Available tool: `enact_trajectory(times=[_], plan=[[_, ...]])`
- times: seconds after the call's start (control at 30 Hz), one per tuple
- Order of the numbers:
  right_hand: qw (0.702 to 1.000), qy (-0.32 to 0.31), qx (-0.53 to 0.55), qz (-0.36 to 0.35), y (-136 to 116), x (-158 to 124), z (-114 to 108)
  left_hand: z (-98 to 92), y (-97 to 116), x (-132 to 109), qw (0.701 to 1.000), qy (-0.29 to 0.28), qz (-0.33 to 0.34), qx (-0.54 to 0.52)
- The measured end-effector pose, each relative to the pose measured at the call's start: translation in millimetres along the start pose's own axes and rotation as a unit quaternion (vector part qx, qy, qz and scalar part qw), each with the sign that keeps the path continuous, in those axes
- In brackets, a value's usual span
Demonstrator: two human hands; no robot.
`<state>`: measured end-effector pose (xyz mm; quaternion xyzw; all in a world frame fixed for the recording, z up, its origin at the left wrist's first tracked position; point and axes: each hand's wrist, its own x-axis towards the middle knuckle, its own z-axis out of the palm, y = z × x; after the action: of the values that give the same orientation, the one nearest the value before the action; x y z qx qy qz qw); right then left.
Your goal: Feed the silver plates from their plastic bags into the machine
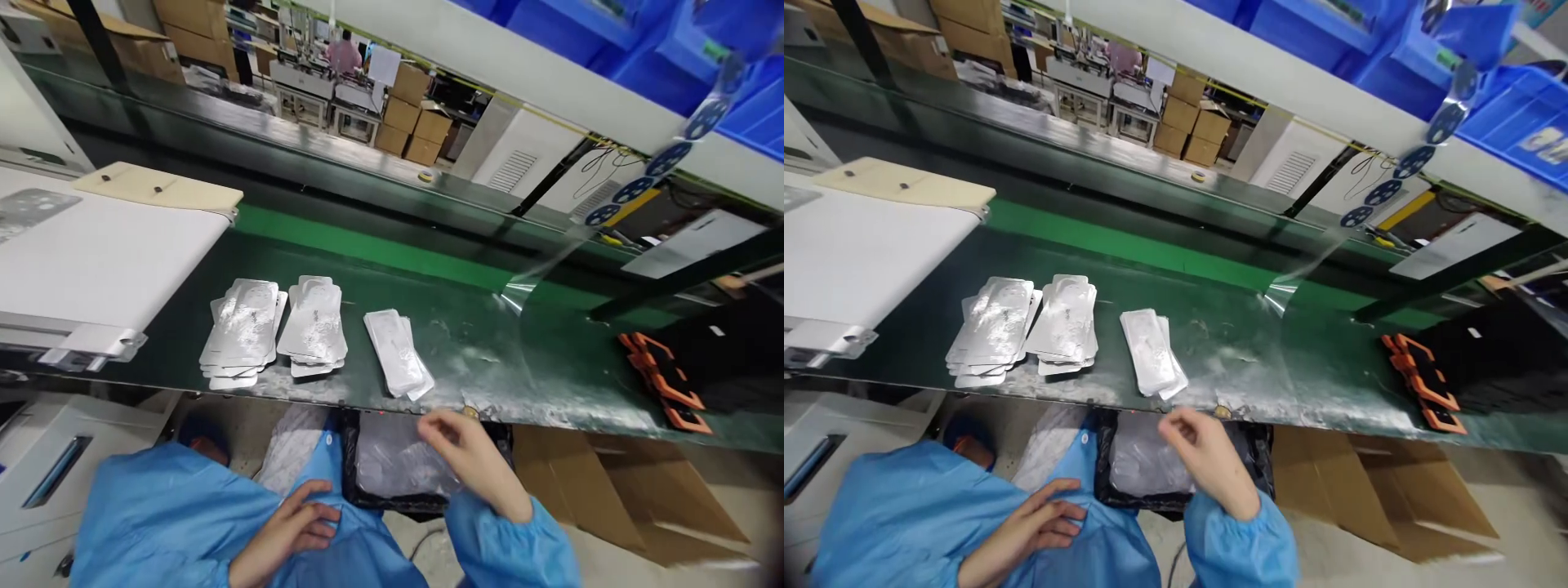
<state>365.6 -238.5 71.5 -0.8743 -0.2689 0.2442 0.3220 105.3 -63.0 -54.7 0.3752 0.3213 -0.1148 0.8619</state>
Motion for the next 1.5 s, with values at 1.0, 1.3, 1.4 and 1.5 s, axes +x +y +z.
enact_trajectory(times=[1.0, 1.3, 1.4, 1.5], plan=[[0.963, 0.263, -0.007, 0.058, -35.9, 95.6, -0.7, 26.2, 119.1, -57.9, 0.954, 0.072, 0.149, -0.250], [0.977, 0.202, 0.001, 0.064, 5.1, 112.6, -18.4, 5.1, 106.3, -55.0, 0.941, 0.073, 0.173, -0.282], [0.976, 0.213, 0.011, 0.051, 1.8, 112.4, -18.5, 4.9, 107.6, -52.1, 0.947, 0.063, 0.171, -0.265], [0.970, 0.239, 0.018, 0.030, -7.4, 105.8, -26.0, 5.0, 108.2, -50.5, 0.948, 0.045, 0.178, -0.259]])
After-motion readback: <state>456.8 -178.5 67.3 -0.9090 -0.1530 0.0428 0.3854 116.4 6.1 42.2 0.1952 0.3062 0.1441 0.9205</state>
